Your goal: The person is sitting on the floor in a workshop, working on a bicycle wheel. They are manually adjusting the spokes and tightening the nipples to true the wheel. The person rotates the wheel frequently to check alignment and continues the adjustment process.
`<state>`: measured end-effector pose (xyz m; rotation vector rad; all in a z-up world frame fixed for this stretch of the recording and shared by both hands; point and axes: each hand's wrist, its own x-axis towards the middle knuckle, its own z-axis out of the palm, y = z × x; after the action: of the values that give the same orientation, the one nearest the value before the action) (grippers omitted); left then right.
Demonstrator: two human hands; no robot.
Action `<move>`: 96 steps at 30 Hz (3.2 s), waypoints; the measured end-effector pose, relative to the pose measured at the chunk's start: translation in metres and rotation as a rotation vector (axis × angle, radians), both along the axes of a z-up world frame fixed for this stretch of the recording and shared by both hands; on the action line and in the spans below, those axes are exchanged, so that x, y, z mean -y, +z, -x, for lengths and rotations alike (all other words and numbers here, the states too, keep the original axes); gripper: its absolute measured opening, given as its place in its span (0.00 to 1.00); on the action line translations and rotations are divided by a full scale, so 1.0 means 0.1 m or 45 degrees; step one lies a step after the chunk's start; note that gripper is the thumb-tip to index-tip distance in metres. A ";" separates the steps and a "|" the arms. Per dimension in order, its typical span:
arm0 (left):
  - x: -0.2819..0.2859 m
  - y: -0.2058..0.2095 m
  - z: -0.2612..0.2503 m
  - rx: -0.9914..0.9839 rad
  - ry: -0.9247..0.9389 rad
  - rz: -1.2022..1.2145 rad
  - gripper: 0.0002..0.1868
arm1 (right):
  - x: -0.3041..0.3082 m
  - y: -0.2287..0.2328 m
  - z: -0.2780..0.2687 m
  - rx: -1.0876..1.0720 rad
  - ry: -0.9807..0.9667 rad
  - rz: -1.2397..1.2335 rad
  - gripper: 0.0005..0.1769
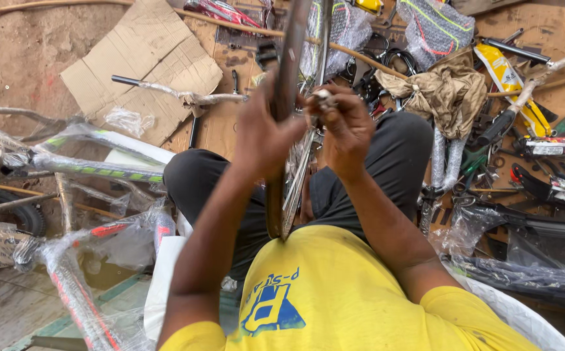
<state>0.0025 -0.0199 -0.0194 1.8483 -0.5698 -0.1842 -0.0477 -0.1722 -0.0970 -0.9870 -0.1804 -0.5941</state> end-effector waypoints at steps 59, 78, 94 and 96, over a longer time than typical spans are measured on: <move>-0.40 -0.15 0.46 0.111 0.259 0.328 0.20 | -0.42 0.04 -0.07 -0.146 0.039 1.146 0.21; -0.39 -0.20 0.47 0.109 0.245 0.328 0.21 | 0.01 0.08 -0.11 -0.061 0.703 0.722 0.26; -0.41 -0.22 0.47 0.177 0.277 0.310 0.20 | -0.10 0.00 -0.08 0.124 0.534 0.611 0.13; -0.42 -0.23 0.45 0.148 0.272 0.319 0.20 | -0.09 0.02 -0.03 0.132 0.433 0.693 0.18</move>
<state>-0.0424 0.0221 -0.0421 1.6681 -0.4491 0.1332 -0.0442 -0.1628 -0.0951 -1.4122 -0.6131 -0.2826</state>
